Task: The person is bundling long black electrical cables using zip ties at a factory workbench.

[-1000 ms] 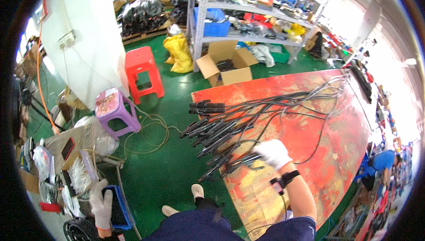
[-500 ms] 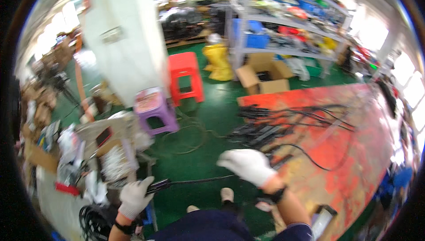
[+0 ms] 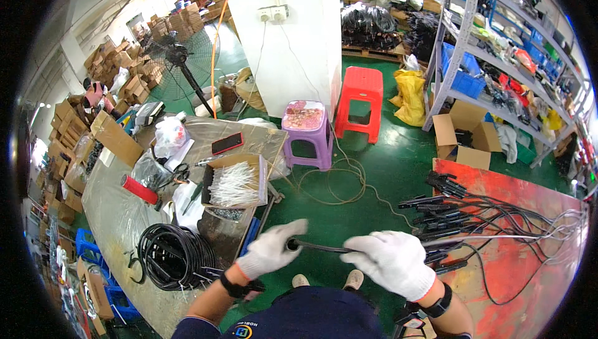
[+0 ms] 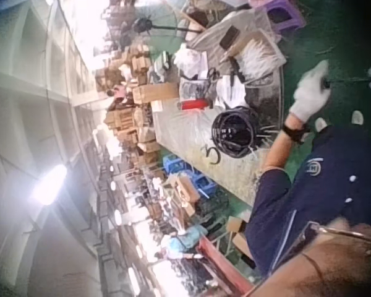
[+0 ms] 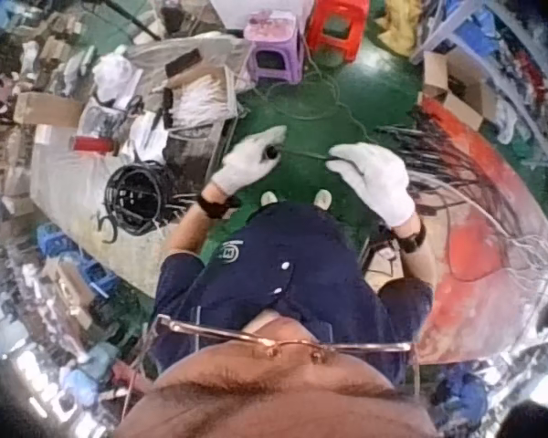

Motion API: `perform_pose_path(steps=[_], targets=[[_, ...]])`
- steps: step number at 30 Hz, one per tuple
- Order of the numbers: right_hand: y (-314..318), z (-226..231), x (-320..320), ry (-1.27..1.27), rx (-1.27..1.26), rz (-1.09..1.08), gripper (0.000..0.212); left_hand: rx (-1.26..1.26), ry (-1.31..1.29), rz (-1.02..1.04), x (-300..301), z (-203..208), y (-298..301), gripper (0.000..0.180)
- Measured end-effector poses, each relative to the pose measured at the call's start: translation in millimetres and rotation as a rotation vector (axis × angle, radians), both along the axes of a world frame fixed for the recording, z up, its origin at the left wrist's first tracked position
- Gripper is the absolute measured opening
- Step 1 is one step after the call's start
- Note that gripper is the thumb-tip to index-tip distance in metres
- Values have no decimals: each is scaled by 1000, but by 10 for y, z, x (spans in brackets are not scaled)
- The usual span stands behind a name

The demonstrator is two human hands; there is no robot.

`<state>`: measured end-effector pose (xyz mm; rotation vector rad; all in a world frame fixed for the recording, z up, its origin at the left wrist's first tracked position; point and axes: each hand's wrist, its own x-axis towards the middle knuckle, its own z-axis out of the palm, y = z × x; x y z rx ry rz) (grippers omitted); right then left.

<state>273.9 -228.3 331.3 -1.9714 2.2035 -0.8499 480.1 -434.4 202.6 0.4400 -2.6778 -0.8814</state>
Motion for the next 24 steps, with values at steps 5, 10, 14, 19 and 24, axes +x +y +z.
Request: perform_pose_path(steps=[5,10,14,19,24], targets=[[-461,569,79,174,-109,141,19,750,88,-123,-339,470,211,43],[-709,644,-308,26,-307,74,19,1506,499,-260,-414,667,295,29],[-777,47,-982,232,-281,240,24,1571,98,-264,-194,1035,210,20],[424,-1075,-1480,379,111,-262,29,1284,851,610,743,1119,33,33],[2111,-1625,-2290,-829,38,-420,36,737,1104,714,2308,734,-721,33]])
